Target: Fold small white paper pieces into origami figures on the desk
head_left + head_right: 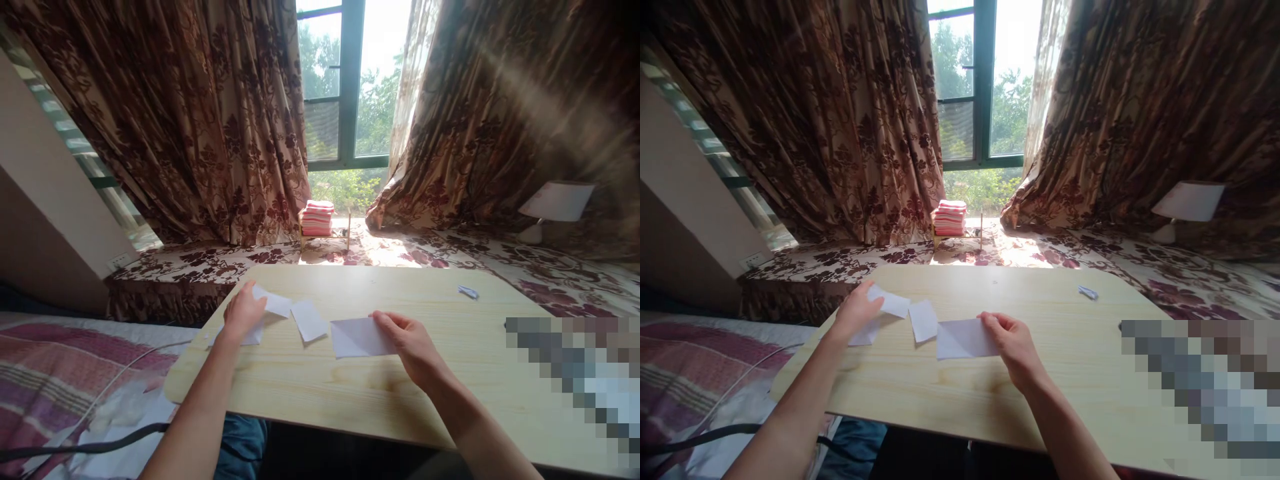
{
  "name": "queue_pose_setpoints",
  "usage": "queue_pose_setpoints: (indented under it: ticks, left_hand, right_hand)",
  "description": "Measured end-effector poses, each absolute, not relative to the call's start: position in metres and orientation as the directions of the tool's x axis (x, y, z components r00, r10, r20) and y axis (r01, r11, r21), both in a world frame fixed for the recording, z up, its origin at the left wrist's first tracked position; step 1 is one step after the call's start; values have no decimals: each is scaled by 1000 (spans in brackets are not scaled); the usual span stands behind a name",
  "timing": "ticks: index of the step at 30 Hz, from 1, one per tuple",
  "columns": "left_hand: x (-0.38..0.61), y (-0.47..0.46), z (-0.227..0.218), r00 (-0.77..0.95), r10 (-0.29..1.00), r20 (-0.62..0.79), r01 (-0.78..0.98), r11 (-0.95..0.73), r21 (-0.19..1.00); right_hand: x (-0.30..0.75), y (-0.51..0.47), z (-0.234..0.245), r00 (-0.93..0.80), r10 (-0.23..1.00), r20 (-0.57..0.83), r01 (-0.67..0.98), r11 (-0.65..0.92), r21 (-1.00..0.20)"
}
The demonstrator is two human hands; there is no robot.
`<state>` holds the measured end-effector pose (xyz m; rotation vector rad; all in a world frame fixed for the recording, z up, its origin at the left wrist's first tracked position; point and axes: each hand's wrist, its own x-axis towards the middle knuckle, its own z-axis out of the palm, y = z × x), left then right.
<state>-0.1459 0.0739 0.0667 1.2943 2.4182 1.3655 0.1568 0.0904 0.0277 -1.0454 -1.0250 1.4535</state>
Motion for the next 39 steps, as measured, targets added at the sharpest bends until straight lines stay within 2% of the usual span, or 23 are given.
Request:
queue_pose_setpoints:
  ticks: [3, 4, 5, 6, 7, 8, 9, 10, 12, 14, 19, 23, 28, 34, 36, 39]
  left_hand:
    - [-113, 48, 63, -596, 685, 419, 711, 208, 671]
    - [-93, 36, 61, -541, 678, 497, 752, 126, 646]
    - [-71, 25, 57, -493, 692, 528, 742, 18, 670]
    - [-48, 14, 54, -434, 763, 479, 665, -88, 742]
    - [-26, 5, 50, -357, 866, 350, 524, -124, 842]
    - [-5, -1, 46, -281, 941, 187, 329, -89, 940]
    - [13, -5, 43, -238, 969, 69, 134, -37, 990]
    - [27, -6, 40, -242, 970, 6, -18, -10, 1000]
    - [43, -3, 36, -373, 925, -67, -290, -48, 956]
    - [45, 1, 35, -403, 912, -79, -412, -103, 905]
    - [32, 2, 35, -405, 910, -89, -424, -101, 900]
    - [31, 3, 37, -424, 895, -135, -477, -95, 874]
    - [30, 5, 40, -352, 914, -200, -577, -43, 816]
    - [27, 4, 37, -420, 897, -135, -420, -60, 906]
    - [30, 6, 35, -398, 910, -121, -382, -45, 923]
    - [38, 12, 34, -312, 942, -126, -354, 8, 935]
  right_hand:
    - [153, 87, 28, 7, 998, -64, -302, -59, -951]
    - [151, 86, 27, 54, 997, -52, -323, -32, -946]
    - [149, 83, 26, 105, 994, -38, -343, 0, -939]
    - [146, 80, 24, 153, 988, -25, -361, 33, -932]
    - [143, 75, 23, 194, 981, -12, -376, 62, -925]
    - [140, 70, 21, 224, 975, -3, -388, 87, -917]
    - [137, 64, 20, 236, 972, 4, -399, 101, -911]
    - [135, 58, 20, 230, 973, 12, -406, 107, -908]
    - [134, 46, 20, 155, 987, 36, -398, 96, -912]
    - [139, 36, 23, 46, 996, 72, -344, 83, -935]
    - [158, 30, 28, -127, 985, 115, -192, 89, -977]
    - [167, 29, 27, -186, 976, 110, -216, 69, -974]
    - [173, 28, 32, -211, 969, 132, -218, 85, -972]
    - [175, 29, 43, -190, 969, 158, -83, 144, -986]
    - [178, 29, 41, -191, 970, 151, -35, 147, -989]
    - [186, 30, 31, -170, 976, 134, -82, 122, -989]
